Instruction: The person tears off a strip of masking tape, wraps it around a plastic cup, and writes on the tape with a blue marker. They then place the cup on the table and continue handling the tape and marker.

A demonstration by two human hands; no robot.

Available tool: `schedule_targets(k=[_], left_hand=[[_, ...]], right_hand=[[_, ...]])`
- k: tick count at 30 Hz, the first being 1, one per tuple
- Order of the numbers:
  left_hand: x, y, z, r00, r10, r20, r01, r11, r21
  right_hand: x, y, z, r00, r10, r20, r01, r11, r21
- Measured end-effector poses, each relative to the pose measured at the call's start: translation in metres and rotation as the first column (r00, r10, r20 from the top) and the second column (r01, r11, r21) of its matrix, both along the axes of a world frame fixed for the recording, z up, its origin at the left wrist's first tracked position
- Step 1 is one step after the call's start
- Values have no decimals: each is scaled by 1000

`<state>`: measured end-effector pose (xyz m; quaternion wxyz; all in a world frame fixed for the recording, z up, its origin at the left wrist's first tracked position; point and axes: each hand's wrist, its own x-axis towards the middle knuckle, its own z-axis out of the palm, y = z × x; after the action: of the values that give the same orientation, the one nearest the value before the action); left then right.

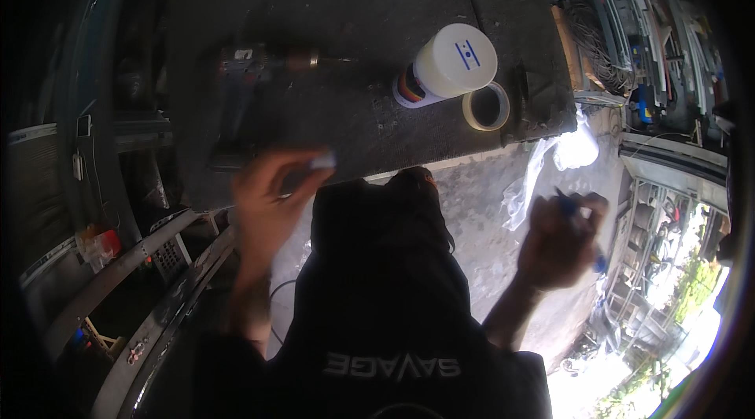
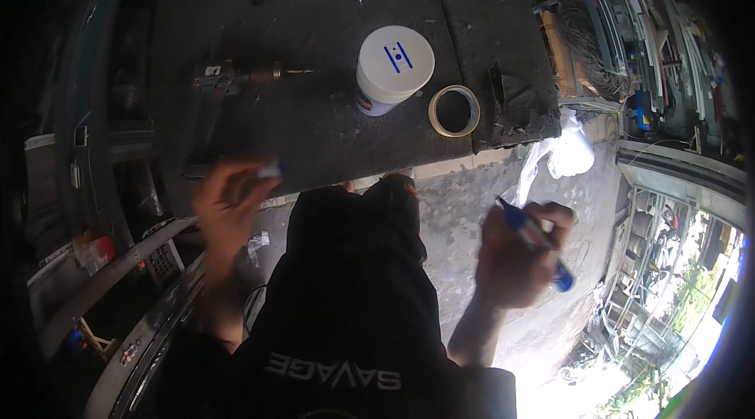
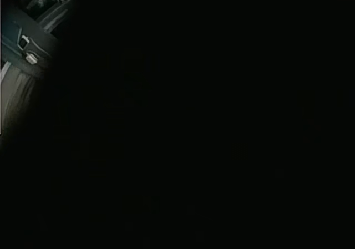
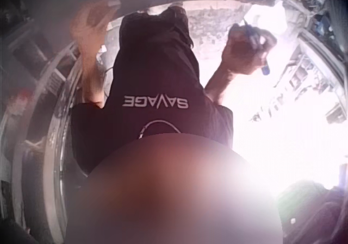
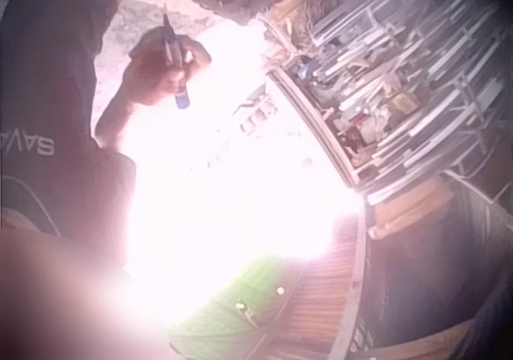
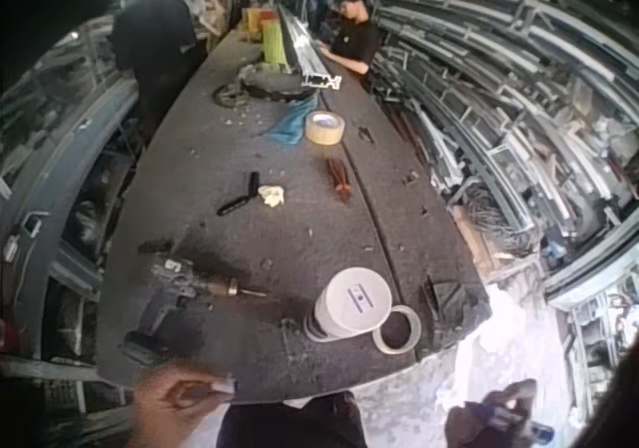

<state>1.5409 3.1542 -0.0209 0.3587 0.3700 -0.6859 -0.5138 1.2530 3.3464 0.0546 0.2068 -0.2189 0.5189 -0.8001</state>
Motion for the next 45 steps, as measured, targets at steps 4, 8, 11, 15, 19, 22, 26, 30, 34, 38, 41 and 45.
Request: schedule_targets(k=[4,8,11,15,19,22,26,30,34,38,41,45], left_hand=[[-40,-6,-64,977,71,204,-36,985,-169],[-46,-9,-86,972,136,191,-70,946,-317],[-42,-7,-90,917,206,342,-29,889,-457],[-38,-13,-93,941,127,315,8,919,-395],[-38,-16,-93,950,107,294,-3,943,-333],[-39,-16,-93,956,110,271,-21,950,-312],[-41,-16,-94,951,127,280,-34,948,-317],[-40,-17,-95,951,124,283,-19,937,-349],[-40,-17,-95,952,127,279,-18,933,-360],[-40,-17,-95,949,129,288,-12,927,-375],[-40,-16,-94,949,128,288,-13,929,-370],[-39,-16,-95,943,141,301,-16,924,-383]], right_hand=[[30,-43,-46,869,409,-280,-343,904,256],[49,-79,-68,793,570,-215,-443,782,437],[55,-101,-90,755,640,-142,-482,689,541],[53,-127,-124,693,696,-191,-482,644,594],[59,-136,-140,717,633,-292,-413,724,553],[63,-139,-147,708,616,-345,-367,738,567],[67,-143,-156,746,552,-373,-294,776,558],[68,-142,-160,732,539,-416,-288,798,529],[69,-138,-160,709,551,-440,-295,799,524],[70,-138,-161,700,561,-441,-313,796,517],[70,-138,-162,678,571,-463,-326,799,506],[71,-138,-160,668,598,-443,-360,781,511]])
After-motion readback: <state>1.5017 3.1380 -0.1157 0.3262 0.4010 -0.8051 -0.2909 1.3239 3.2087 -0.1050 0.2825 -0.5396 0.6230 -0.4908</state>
